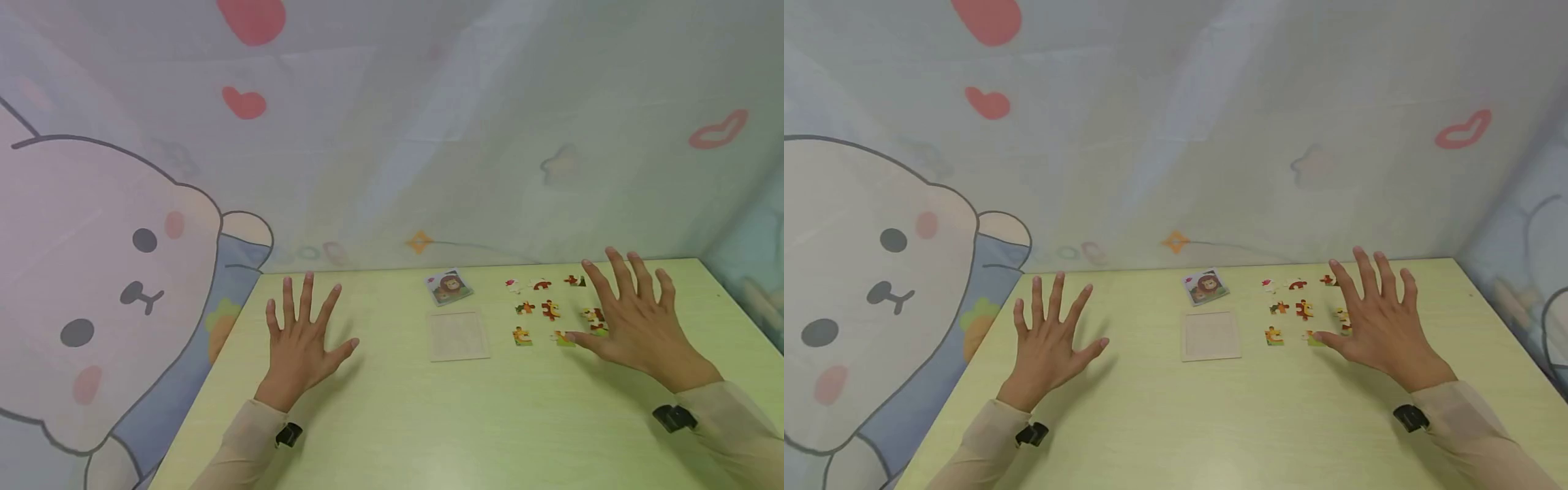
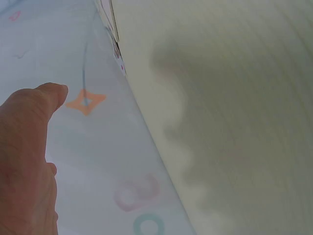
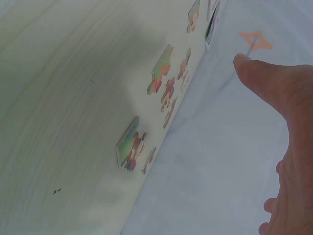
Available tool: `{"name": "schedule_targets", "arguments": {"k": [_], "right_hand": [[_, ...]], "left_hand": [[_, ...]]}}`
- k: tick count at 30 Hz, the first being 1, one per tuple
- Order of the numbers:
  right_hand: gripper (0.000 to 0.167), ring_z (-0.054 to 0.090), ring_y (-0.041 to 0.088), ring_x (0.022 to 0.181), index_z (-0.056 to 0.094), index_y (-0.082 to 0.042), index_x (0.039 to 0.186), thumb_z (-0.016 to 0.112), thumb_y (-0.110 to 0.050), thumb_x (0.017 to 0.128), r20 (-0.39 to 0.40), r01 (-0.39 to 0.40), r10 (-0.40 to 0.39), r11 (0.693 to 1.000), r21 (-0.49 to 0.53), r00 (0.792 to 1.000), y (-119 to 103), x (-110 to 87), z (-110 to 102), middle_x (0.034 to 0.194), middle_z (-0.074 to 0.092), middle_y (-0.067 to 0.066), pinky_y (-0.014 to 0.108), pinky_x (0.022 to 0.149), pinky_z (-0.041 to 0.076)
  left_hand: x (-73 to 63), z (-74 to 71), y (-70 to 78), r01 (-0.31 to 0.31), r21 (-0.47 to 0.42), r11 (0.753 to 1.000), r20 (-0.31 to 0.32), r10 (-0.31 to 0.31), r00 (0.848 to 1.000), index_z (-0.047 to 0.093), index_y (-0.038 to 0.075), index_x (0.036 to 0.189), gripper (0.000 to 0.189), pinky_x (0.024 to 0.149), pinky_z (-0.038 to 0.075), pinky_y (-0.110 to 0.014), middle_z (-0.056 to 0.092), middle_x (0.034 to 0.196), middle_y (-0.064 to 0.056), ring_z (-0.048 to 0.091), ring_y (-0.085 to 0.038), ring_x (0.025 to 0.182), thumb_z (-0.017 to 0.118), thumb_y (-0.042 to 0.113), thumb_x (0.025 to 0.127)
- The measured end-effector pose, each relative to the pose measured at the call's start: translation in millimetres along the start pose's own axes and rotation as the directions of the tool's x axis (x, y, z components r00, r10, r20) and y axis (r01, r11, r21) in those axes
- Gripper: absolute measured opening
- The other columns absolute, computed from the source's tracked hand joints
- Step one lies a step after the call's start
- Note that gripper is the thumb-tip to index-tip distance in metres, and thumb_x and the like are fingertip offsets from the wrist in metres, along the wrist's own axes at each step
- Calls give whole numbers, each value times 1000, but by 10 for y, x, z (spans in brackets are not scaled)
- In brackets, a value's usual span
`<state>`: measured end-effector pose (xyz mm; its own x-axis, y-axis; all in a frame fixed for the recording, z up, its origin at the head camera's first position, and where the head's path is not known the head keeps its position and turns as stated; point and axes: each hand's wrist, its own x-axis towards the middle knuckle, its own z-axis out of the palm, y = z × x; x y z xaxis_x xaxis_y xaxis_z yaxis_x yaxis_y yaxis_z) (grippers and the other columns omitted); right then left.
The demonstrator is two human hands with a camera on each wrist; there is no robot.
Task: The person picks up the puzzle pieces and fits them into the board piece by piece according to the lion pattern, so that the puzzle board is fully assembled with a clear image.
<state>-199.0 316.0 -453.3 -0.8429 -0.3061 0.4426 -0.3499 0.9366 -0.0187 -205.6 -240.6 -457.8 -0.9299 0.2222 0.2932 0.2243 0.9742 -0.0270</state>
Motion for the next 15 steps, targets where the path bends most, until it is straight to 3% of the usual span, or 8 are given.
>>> {"name": "schedule_targets", "arguments": {"k": [8, 15], "right_hand": [[123, 15, 57, 157, 22, -15, 170, 82, -67, 76, 34, -23, 23, 1000, 13, 999, -35, 11, 33, 175, 15, 28, 81, 115, 9], [119, 15, 54, 156, 22, -14, 170, 82, -63, 80, 29, -25, 23, 996, 90, 999, -136, 81, 72, 175, 16, 26, 80, 115, 10]], "left_hand": [[-9, 26, 27, -9, -13, 1000, -20, 9, 1000, 17, 38, 173, 101, 125, -3, -76, -14, 183, -9, -24, -42, 167, 61, 78, 92], [-4, 84, 115, -5, -68, 998, 19, 6, 1000, 15, 40, 173, 100, 125, -2, -77, -13, 183, -10, -20, -44, 168, 61, 77, 93]]}}
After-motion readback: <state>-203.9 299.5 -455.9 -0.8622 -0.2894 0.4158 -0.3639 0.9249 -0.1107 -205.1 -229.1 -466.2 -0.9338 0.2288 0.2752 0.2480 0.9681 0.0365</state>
